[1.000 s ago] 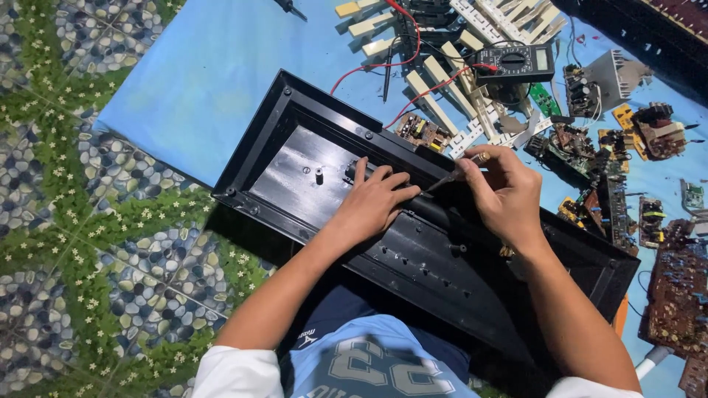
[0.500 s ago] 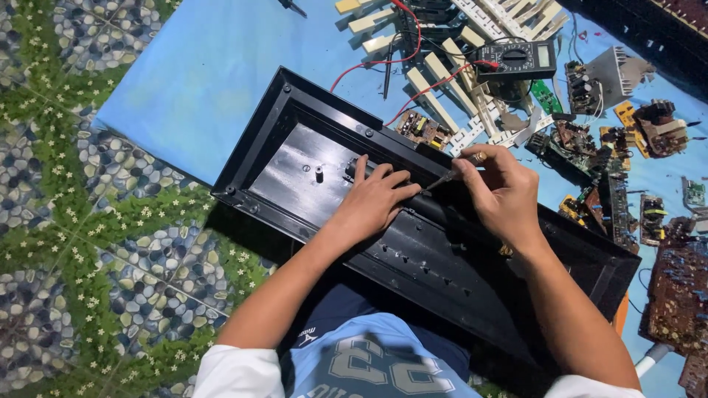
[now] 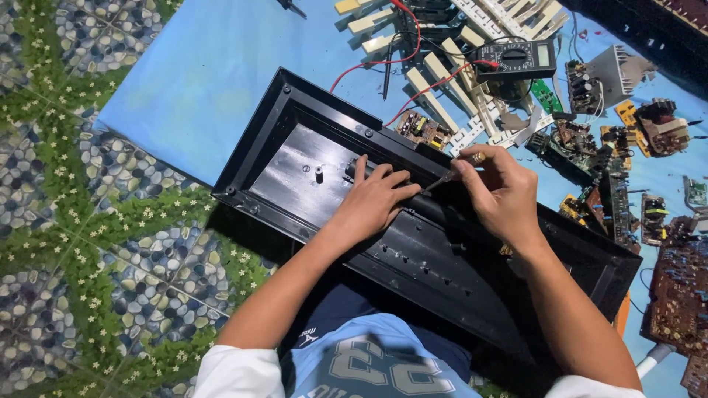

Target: The person uses a screwdriver to remove screws from the back panel of a black electronic device. They systematically unscrew fasteners along the frame and remove them by hand, placing them on the surrounding surface.

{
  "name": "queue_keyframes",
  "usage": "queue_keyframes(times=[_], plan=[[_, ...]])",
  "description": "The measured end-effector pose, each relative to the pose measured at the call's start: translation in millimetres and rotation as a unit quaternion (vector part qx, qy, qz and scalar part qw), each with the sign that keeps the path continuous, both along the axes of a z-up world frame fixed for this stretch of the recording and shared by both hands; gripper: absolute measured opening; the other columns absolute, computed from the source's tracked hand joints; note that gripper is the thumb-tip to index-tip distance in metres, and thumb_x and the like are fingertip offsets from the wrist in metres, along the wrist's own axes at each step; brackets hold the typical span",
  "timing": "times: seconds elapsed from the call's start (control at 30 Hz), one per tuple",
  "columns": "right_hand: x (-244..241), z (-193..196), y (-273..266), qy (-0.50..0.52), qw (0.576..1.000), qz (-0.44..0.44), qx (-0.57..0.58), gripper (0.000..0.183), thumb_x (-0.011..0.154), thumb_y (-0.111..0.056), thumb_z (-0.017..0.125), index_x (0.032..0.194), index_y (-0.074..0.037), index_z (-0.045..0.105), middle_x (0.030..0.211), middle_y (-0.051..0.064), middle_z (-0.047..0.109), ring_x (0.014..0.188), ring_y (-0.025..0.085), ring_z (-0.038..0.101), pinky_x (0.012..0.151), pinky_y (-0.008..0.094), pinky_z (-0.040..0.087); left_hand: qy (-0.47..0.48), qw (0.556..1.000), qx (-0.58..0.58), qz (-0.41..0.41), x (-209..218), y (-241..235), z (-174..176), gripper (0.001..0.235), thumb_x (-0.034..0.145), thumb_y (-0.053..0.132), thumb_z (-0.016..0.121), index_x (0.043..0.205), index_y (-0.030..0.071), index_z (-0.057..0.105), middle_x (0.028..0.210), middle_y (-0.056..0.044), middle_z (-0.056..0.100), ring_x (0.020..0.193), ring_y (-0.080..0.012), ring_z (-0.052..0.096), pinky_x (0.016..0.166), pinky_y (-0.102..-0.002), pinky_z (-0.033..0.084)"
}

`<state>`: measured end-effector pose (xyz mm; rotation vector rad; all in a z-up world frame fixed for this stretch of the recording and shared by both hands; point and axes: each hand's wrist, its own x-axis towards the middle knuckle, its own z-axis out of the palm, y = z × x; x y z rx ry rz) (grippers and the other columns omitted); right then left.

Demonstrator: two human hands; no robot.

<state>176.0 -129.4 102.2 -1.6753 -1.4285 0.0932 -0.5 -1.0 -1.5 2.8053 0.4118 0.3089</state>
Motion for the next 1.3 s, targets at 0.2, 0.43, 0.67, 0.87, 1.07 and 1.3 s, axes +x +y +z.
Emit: queue_keyframes(times=[0.2, 0.43, 0.67, 0.87, 1.07, 1.3], plan=[[1.9, -1.5, -1.3, -0.014, 1.0, 0.001, 0.002, 0.015, 0.1, -0.005, 0.078, 0.114, -0.001, 0.073, 0.083, 0.016, 0.075, 0.081, 0.03, 0.075, 0.071, 0.037, 0.055, -0.01, 1.0, -0.007, 0.004, 0.5, -0.8, 1.2, 0.046, 0.089, 0.017, 0.069, 0.133, 0.028, 0.063, 0.134, -0.006, 0.062, 0.129, -0.0342, 0.051, 0.11, -0.072, 0.018], [0.7, -1.7, -0.5, -0.026, 1.0, 0.003, 0.002, 0.016, 0.099, -0.006, 0.08, 0.112, -0.002, 0.073, 0.084, 0.015, 0.076, 0.08, 0.031, 0.075, 0.071, 0.038, 0.056, -0.007, 1.0, -0.004, 0.003, 0.1, -0.2, -1.2, 0.046, 0.089, 0.02, 0.07, 0.134, 0.028, 0.063, 0.134, -0.006, 0.062, 0.129, -0.0344, 0.051, 0.109, -0.072, 0.017], [-2.5, -3.2, 3.2, -0.132, 0.991, 0.013, 0.023, 0.028, 0.097, -0.01, 0.081, 0.123, -0.006, 0.072, 0.09, 0.012, 0.077, 0.081, 0.03, 0.075, 0.072, 0.039, 0.059, -0.004, 1.0, -0.003, 0.003, 1.9, 0.6, -4.9, 0.047, 0.088, 0.019, 0.07, 0.134, 0.029, 0.062, 0.135, -0.005, 0.061, 0.13, -0.0336, 0.05, 0.11, -0.072, 0.016], [-10.7, 5.7, 7.1, -0.139, 0.987, 0.077, 0.005, 0.027, 0.097, -0.01, 0.075, 0.123, -0.007, 0.072, 0.098, 0.012, 0.076, 0.089, 0.032, 0.074, 0.076, 0.042, 0.06, -0.008, 1.0, -0.005, 0.005, 2.2, 0.6, -6.8, 0.043, 0.089, 0.019, 0.069, 0.131, 0.027, 0.065, 0.136, -0.005, 0.061, 0.13, -0.0334, 0.05, 0.11, -0.072, 0.017], [-8.7, 8.3, 5.4, -0.128, 0.983, 0.129, -0.032, 0.033, 0.095, 0.001, 0.069, 0.127, -0.006, 0.068, 0.1, 0.013, 0.075, 0.092, 0.034, 0.074, 0.079, 0.045, 0.061, -0.003, 1.0, 0.002, 0.009, 1.9, -1.2, -3.1, 0.044, 0.087, 0.02, 0.071, 0.13, 0.028, 0.064, 0.136, -0.004, 0.061, 0.129, -0.0322, 0.051, 0.11, -0.071, 0.018], [0.0, -1.4, 9.6, -0.177, 0.978, 0.103, -0.04, 0.032, 0.097, -0.012, 0.074, 0.128, -0.007, 0.068, 0.096, 0.012, 0.074, 0.087, 0.032, 0.074, 0.074, 0.041, 0.062, -0.009, 1.0, -0.006, 0.005, 3.4, -0.3, -8.3, 0.042, 0.087, 0.019, 0.071, 0.128, 0.026, 0.065, 0.135, -0.005, 0.061, 0.129, -0.0337, 0.051, 0.11, -0.072, 0.017]])
